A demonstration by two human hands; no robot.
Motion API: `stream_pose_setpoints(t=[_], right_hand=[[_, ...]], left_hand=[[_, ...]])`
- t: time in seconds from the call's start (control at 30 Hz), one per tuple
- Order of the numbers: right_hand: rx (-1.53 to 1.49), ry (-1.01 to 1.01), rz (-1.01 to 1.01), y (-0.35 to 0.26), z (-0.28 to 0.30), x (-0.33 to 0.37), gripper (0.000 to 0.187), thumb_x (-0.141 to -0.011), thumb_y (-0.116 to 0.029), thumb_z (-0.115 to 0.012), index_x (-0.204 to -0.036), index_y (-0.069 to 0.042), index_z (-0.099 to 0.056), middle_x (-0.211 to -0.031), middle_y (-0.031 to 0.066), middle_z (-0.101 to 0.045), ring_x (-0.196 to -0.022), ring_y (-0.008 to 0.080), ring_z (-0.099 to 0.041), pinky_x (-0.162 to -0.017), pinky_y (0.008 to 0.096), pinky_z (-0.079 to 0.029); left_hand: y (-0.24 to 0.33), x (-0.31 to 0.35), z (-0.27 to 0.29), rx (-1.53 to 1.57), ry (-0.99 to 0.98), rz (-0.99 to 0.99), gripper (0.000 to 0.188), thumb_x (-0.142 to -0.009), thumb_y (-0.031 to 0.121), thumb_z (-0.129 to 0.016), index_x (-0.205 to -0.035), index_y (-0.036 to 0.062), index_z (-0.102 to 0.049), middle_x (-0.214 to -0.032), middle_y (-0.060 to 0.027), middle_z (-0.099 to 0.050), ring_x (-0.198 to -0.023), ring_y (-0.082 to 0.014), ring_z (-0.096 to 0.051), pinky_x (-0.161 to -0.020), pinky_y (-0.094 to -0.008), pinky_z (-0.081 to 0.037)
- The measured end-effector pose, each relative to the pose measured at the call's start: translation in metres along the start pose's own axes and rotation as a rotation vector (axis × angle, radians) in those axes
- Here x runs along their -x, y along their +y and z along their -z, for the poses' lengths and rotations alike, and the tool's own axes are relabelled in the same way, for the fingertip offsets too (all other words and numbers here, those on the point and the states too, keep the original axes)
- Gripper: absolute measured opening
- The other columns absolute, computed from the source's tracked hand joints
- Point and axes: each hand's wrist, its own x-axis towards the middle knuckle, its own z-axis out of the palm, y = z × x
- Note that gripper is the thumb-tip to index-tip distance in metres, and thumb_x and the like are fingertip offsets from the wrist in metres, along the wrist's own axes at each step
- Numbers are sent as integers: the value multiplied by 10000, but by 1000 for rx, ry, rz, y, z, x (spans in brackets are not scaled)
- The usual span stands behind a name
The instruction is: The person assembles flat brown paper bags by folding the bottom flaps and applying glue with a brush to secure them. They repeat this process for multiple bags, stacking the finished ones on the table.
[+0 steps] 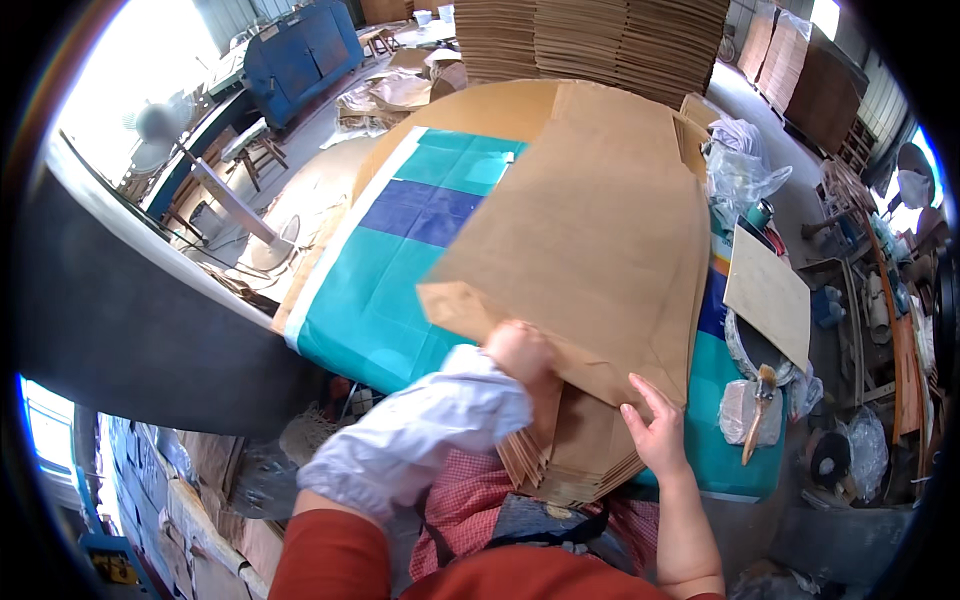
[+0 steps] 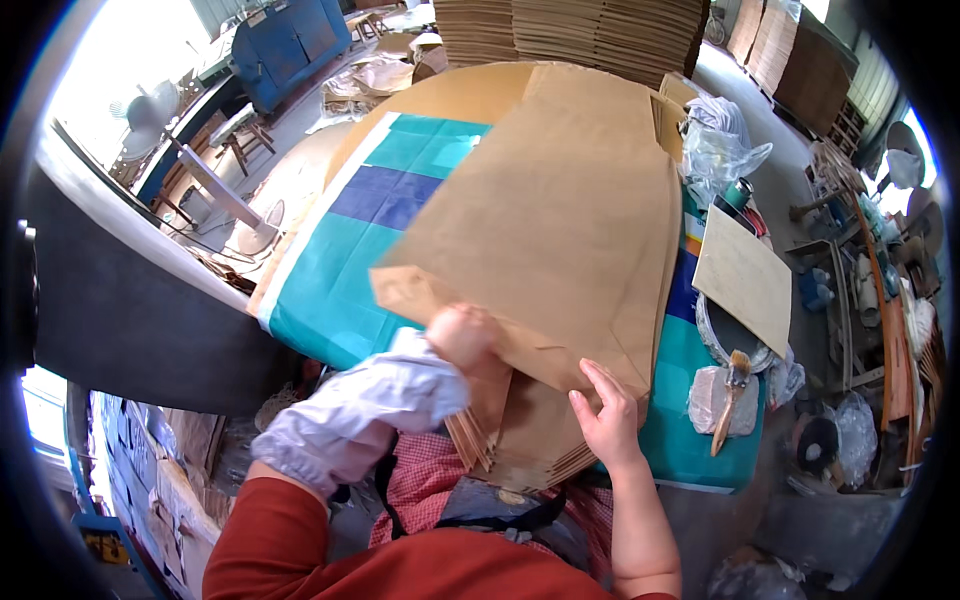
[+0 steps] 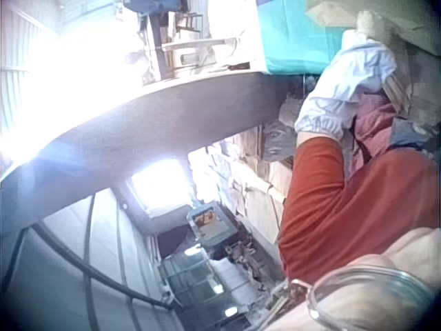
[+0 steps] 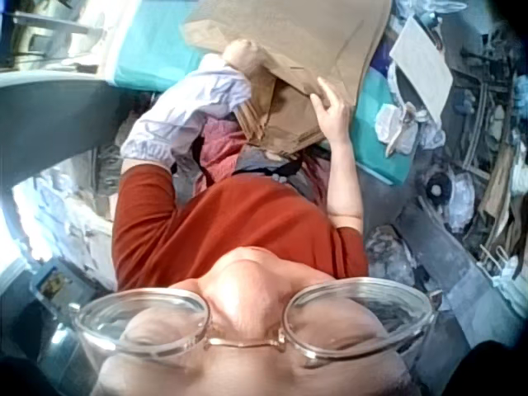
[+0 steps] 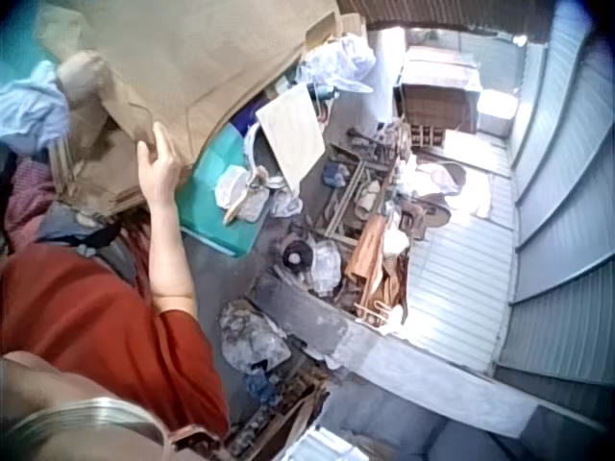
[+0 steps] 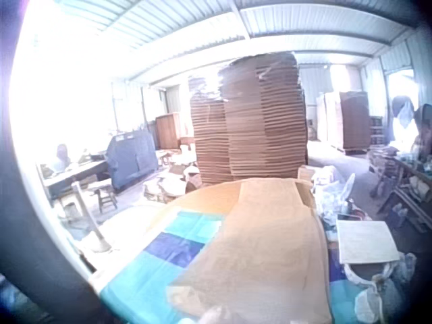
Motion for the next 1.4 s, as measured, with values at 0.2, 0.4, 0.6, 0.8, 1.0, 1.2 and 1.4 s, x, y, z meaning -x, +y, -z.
stream_pose_setpoints(t=[0.2, 0.4, 0.6, 0.8, 1.0, 1.2, 1.4], right_hand=[[-72, 54, -56, 33, -26, 3, 231, -831, -31, -656, -1055, 27, -656, -1117, 187, -668, -1073, 321, -636, -927, 375, -501], [-73, 46, -6, 54, -37, 9, 197, -818, -13, -655, -1010, 29, -667, -1094, 171, -678, -1064, 313, -640, -929, 364, -497], [242, 8, -54, 40, 32, 11, 343, -816, -89, -689, -1139, 7, -624, -1191, 163, -615, -1119, 335, -582, -956, 390, -470], [496, -36, -136, 86, 19, -24, 338, -829, -120, -677, -1136, 0, -602, -1129, 149, -584, -1083, 334, -553, -916, 396, -469], [321, -271, -405, 77, 40, -23, 395, -718, -226, -797, -995, -6, -623, -1001, 149, -629, -961, 325, -613, -827, 390, -506], [258, -170, -206, 87, 11, -51, 442, -664, -233, -828, -950, -4, -582, -912, 143, -628, -850, 260, -613, -734, 356, -498], [554, -401, 272, 86, 43, -45, 93, -714, -44, -617, -802, -71, -633, -788, 111, -618, -827, 271, -627, -700, 370, -519]], left_hand=[[-163, 122, -7, -262, 698, 4, 403, -685, 122, -612, -1064, -10, -646, -1115, -131, -666, -1054, -288, -635, -920, -381, -522], [-236, 177, -94, -33, 508, 15, 429, -741, 78, -573, -1158, -5, -625, -1188, -151, -643, -1126, -320, -601, -1022, -415, -454], [-148, 169, -39, -128, -48, 504, 681, -684, 68, -641, -1348, 87, -495, -1341, -102, -552, -1360, -339, -375, -1147, -604, -128], [-5, 28, 30, 297, 481, 45, 312, -772, 39, -584, -1081, 53, -622, -971, -135, -648, -985, -310, -616, -808, -394, -504], [-10, -9, 33, 351, -255, 127, 397, -797, 337, -712, -1036, 38, -606, -916, -129, -681, -917, -328, -648, -831, -405, -496], [-10, -36, 8, 591, -30, 88, 456, -647, 302, -819, -960, 8, -666, -870, -161, -687, -838, -319, -664, -750, -384, -518], [-28, 0, 25, 377, -165, -69, 235, -748, 78, -619, -960, 87, -719, -949, -131, -699, -886, -299, -670, -764, -394, -538]])
